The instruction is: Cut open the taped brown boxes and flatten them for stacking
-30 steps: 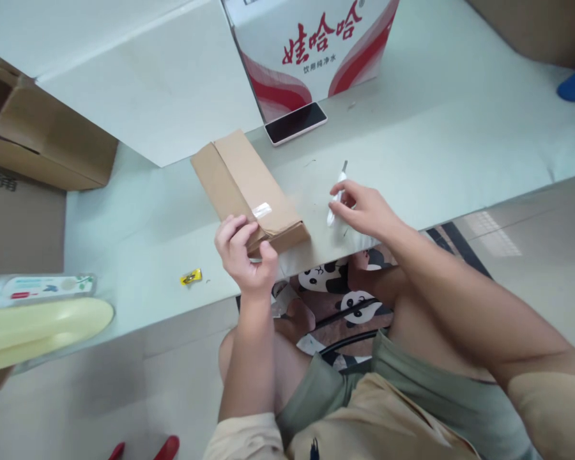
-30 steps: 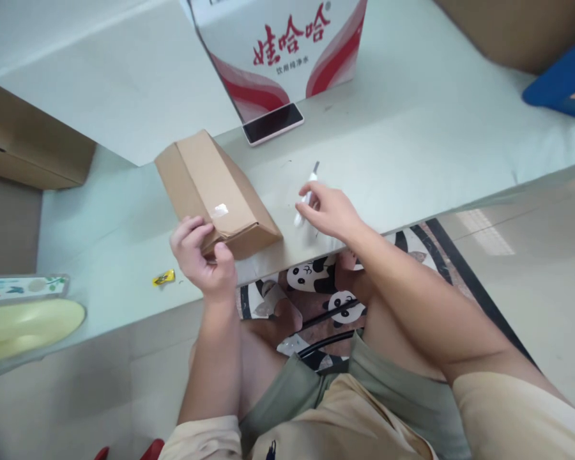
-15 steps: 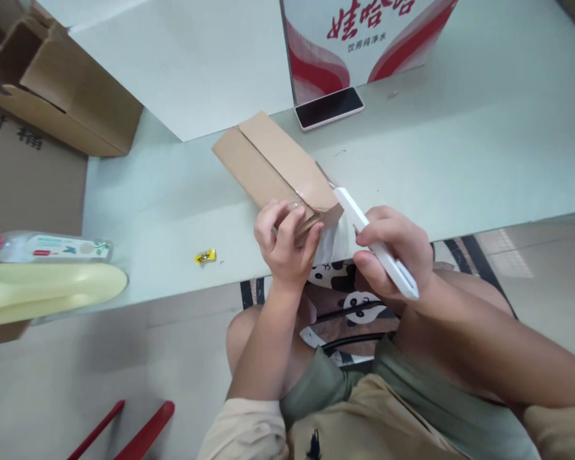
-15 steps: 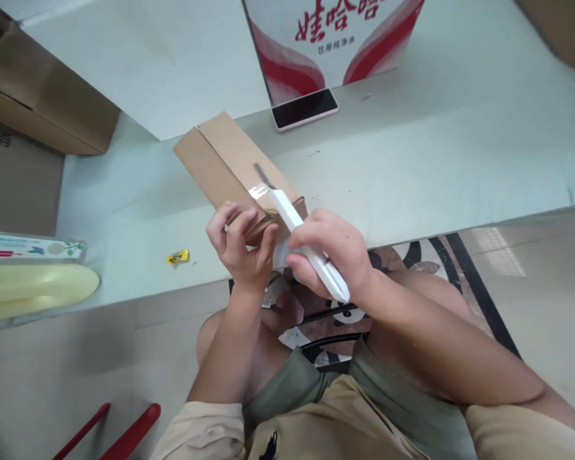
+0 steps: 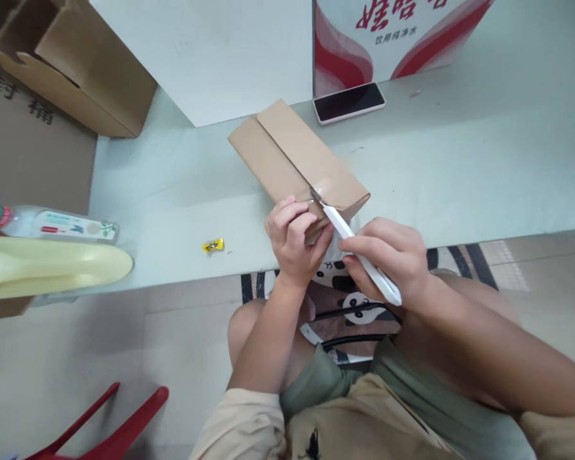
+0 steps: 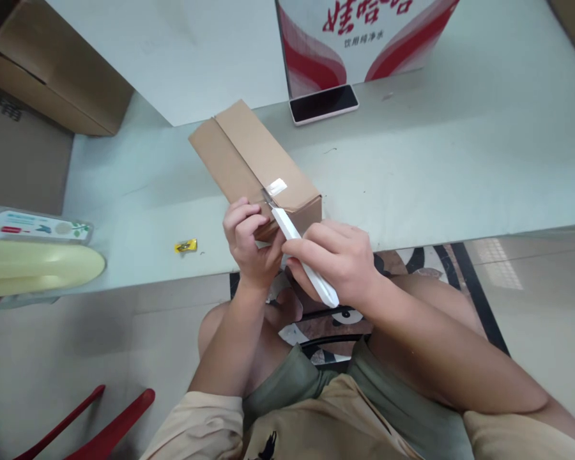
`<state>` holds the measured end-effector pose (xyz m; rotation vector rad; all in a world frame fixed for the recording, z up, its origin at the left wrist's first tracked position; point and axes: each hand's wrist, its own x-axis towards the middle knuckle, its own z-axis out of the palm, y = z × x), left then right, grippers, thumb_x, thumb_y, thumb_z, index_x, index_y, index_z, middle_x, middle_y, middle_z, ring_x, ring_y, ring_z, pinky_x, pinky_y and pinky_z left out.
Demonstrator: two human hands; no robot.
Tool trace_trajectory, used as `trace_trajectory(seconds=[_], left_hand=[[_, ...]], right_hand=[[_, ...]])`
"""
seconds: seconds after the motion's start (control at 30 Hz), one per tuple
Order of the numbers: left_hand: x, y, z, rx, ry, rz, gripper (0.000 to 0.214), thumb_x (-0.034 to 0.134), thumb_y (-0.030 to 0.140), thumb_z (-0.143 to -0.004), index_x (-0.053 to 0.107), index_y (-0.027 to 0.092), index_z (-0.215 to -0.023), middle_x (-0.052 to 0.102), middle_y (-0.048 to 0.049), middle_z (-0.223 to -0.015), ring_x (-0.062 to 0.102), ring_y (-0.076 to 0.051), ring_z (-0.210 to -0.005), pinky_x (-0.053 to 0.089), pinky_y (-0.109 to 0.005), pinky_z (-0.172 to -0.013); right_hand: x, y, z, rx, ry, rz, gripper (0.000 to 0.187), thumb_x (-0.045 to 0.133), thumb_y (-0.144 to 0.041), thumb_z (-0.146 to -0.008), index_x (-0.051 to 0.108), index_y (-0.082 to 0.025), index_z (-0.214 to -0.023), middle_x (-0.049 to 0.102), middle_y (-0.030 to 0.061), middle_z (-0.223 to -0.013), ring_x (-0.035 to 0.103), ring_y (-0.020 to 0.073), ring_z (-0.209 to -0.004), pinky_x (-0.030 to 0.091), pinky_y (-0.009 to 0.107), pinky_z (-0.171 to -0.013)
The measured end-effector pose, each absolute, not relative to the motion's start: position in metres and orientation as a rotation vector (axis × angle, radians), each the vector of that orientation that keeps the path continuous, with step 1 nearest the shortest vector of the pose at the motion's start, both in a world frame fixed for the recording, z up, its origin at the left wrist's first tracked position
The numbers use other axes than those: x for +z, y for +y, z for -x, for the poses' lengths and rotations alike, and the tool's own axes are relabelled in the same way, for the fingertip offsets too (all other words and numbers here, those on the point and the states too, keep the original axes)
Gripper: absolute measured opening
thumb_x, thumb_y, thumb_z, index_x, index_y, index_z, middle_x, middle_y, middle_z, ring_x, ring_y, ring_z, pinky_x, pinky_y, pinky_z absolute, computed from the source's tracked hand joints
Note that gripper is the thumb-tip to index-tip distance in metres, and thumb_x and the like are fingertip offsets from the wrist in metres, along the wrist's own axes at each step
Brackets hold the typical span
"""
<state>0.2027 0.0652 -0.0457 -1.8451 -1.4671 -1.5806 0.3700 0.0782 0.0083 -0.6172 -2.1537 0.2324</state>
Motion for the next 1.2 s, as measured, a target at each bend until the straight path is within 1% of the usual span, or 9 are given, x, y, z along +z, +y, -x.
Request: trace_trajectory(seconds=[0.1,0.23,0.3,0.4,0.5,0.63,0.77,0.93,1.2], left_hand=[[-0.046,0.066,-0.202,-1.581,-1.458,1.859,0.028,0.07,0.031,-0.086,0.053,0.024,-0.107,0.059,-0.0044,-0.107,0.06,-0.022,-0.113,0.052,-0.045,-0.103],[-0.047,0.068,-0.204,-1.555,-1.475,1.851,0.024,0.064,0.037,-0.09,0.052,0.025,-0.107,0.06,-0.0045,-0.107,0.06,-0.022,-0.113,0.054,-0.045,-0.101],[-0.047,0.068,-0.204,-1.542,-1.473,1.847,0.024,0.063,0.039,-0.091,0.052,0.025,-0.107,0.059,-0.0045,-0.107,0.061,-0.023,-0.112,0.054,-0.045,-0.101],[-0.048,0.068,-0.202,-1.536,-1.455,1.861,0.024,0.063,0.038,-0.091,0.052,0.025,-0.107,0.059,-0.005,-0.107,0.06,-0.023,-0.112,0.054,-0.045,-0.101],[-0.048,0.069,-0.2,-1.512,-1.456,1.884,0.025,0.065,0.037,-0.09,0.053,0.025,-0.108,0.06,-0.0052,-0.108,0.06,-0.023,-0.114,0.053,-0.046,-0.102],[-0.048,0.07,-0.199,-1.522,-1.422,1.899,0.025,0.066,0.036,-0.089,0.054,0.024,-0.108,0.06,-0.005,-0.108,0.06,-0.022,-0.113,0.053,-0.045,-0.103],[-0.047,0.071,-0.2,-1.576,-1.404,1.884,0.026,0.069,0.033,-0.087,0.055,0.023,-0.107,0.06,-0.0053,-0.106,0.059,-0.022,-0.112,0.053,-0.044,-0.103],[-0.047,0.069,-0.2,-1.564,-1.429,1.848,0.024,0.065,0.037,-0.09,0.053,0.023,-0.105,0.059,-0.0051,-0.105,0.06,-0.021,-0.11,0.054,-0.044,-0.1],[-0.048,0.069,-0.199,-1.512,-1.462,1.847,0.025,0.063,0.041,-0.091,0.052,0.024,-0.105,0.06,-0.0043,-0.106,0.061,-0.022,-0.112,0.055,-0.044,-0.101]], right_hand=[[0.008,0.076,-0.369,0.207,-2.15,0.629,0.01,0.059,-0.016,-0.087,0.062,-0.024,-0.091,0.056,-0.0003,-0.067,0.049,0.0122,-0.06,0.039,0.026,-0.055],[0.009,0.079,-0.363,0.398,-2.098,0.698,0.008,0.055,-0.018,-0.089,0.061,-0.022,-0.091,0.056,-0.0013,-0.067,0.049,0.0106,-0.058,0.039,0.024,-0.055],[0.008,0.081,-0.361,0.431,-2.07,0.71,0.007,0.055,-0.018,-0.089,0.061,-0.021,-0.091,0.057,-0.0013,-0.068,0.051,0.0105,-0.058,0.04,0.023,-0.055],[0.008,0.081,-0.361,0.371,-2.068,0.69,0.007,0.055,-0.018,-0.088,0.061,-0.021,-0.088,0.057,-0.0012,-0.066,0.051,0.011,-0.058,0.04,0.024,-0.054],[0.009,0.077,-0.366,0.275,-2.065,0.648,0.009,0.054,-0.015,-0.084,0.059,-0.023,-0.083,0.053,-0.0026,-0.059,0.046,0.0107,-0.051,0.037,0.025,-0.05],[0.013,0.072,-0.374,0.265,-2.029,0.625,0.013,0.054,-0.012,-0.081,0.058,-0.025,-0.083,0.051,-0.0032,-0.055,0.044,0.0108,-0.046,0.036,0.026,-0.047],[0.011,0.073,-0.375,0.32,-1.999,0.602,0.014,0.053,-0.012,-0.081,0.057,-0.024,-0.087,0.052,-0.0023,-0.058,0.045,0.0109,-0.047,0.037,0.025,-0.046],[0.004,0.076,-0.373,0.298,-1.96,0.421,0.013,0.054,-0.016,-0.083,0.056,-0.026,-0.091,0.053,-0.0034,-0.058,0.048,0.0113,-0.048,0.039,0.024,-0.047],[0.003,0.076,-0.363,0.332,-2.031,0.605,0.01,0.056,-0.016,-0.083,0.059,-0.023,-0.09,0.054,-0.003,-0.065,0.047,0.009,-0.052,0.037,0.022,-0.048]])
